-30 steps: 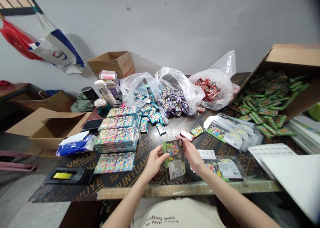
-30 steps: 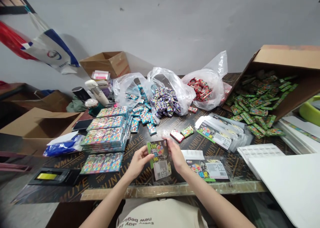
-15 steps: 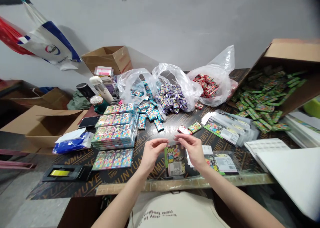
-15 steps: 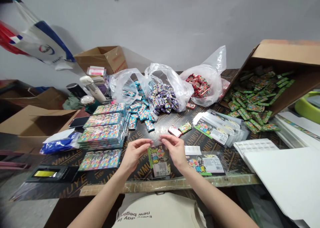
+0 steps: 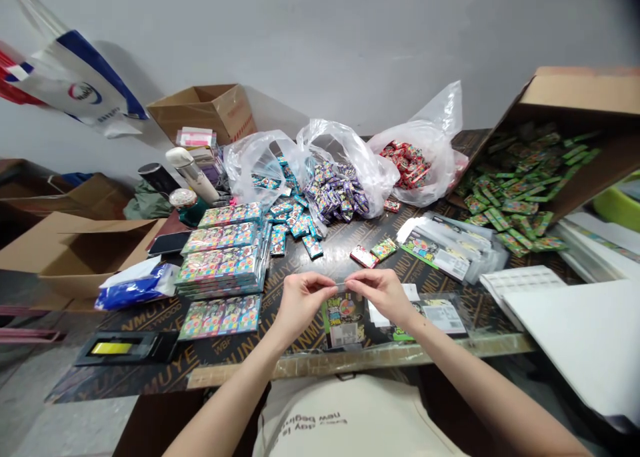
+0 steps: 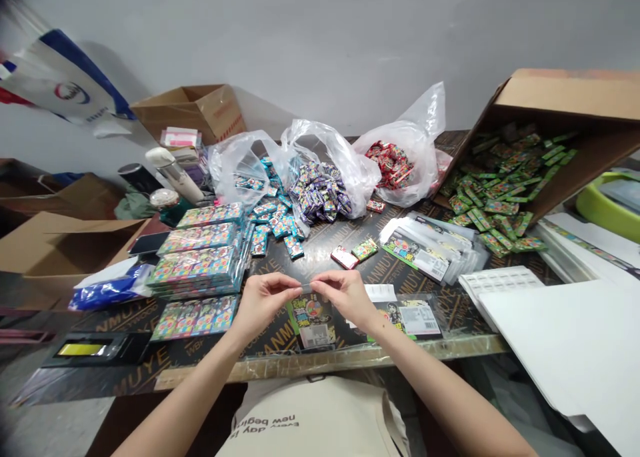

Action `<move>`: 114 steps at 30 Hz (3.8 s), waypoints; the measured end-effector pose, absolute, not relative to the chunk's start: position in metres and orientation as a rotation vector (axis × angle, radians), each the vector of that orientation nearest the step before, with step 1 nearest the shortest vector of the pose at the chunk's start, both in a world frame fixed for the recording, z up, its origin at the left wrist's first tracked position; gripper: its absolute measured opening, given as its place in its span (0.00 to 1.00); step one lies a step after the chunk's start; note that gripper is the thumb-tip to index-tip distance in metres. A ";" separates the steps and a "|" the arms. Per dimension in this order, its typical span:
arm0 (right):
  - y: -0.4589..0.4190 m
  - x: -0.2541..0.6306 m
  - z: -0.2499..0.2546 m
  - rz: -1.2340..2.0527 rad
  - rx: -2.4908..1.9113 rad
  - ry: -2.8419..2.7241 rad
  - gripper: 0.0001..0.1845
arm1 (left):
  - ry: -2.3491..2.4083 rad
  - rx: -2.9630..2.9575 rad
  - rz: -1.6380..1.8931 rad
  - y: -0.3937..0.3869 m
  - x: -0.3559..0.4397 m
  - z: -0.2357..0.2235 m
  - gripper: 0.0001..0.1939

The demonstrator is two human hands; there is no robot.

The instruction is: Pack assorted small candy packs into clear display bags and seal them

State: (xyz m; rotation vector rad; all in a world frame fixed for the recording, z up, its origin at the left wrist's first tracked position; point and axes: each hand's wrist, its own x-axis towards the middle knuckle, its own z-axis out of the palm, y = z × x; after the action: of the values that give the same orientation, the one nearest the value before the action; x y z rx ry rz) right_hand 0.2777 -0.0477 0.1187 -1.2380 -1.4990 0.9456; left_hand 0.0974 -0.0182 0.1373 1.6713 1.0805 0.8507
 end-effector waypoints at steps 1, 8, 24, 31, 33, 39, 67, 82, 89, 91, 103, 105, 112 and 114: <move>-0.047 0.279 0.119 0.955 -1.230 -1.509 0.08 | 1.073 1.719 0.877 -0.020 0.098 0.137 0.05; -0.059 0.286 0.101 0.714 -1.088 -1.644 0.08 | 0.886 2.198 1.011 -0.032 0.094 0.127 0.03; -0.051 0.252 0.016 1.114 -1.312 -1.385 0.15 | 1.520 1.321 1.376 -0.007 0.019 0.082 0.12; 0.047 0.256 0.028 0.710 -1.509 -1.784 0.21 | 1.794 1.838 0.961 -0.026 -0.004 0.055 0.07; 0.067 0.243 0.026 0.613 -1.590 -1.741 0.31 | 1.677 1.985 0.896 -0.027 0.012 0.053 0.07; 0.086 0.215 0.030 0.569 -1.612 -1.750 0.26 | 1.261 2.037 0.727 -0.014 0.059 0.048 0.25; -0.049 0.313 0.034 0.331 -1.546 -2.096 0.40 | 1.038 2.422 0.236 -0.001 0.066 0.031 0.53; -0.044 0.304 0.035 0.652 -1.312 -2.068 0.47 | 1.059 2.323 0.470 -0.002 0.065 0.035 0.52; -0.044 0.285 0.032 0.664 -1.321 -1.988 0.29 | 1.147 2.245 0.553 0.004 0.062 0.033 0.52; -0.034 0.281 0.037 0.664 -1.278 -2.040 0.28 | 1.168 2.225 0.555 0.006 0.063 0.031 0.51; 0.197 0.268 0.077 -0.042 -1.777 -2.076 0.38 | 1.118 2.542 0.004 0.016 0.089 0.042 0.47; 0.229 0.264 0.076 0.009 -1.905 -2.103 0.42 | 1.106 2.571 -0.111 0.017 0.096 0.044 0.42; 0.214 0.273 0.043 0.026 -1.808 -2.111 0.34 | 1.156 2.534 -0.120 0.021 0.105 0.043 0.38; 0.193 0.284 0.036 0.042 -1.754 -2.100 0.32 | 1.170 2.501 -0.081 0.019 0.105 0.043 0.36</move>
State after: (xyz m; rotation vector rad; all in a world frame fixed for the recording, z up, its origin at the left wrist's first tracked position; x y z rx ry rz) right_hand 0.2842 0.1925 0.0363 -1.7538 -2.1003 0.0418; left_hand 0.1051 0.0195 0.0433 2.5005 1.1702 -0.0808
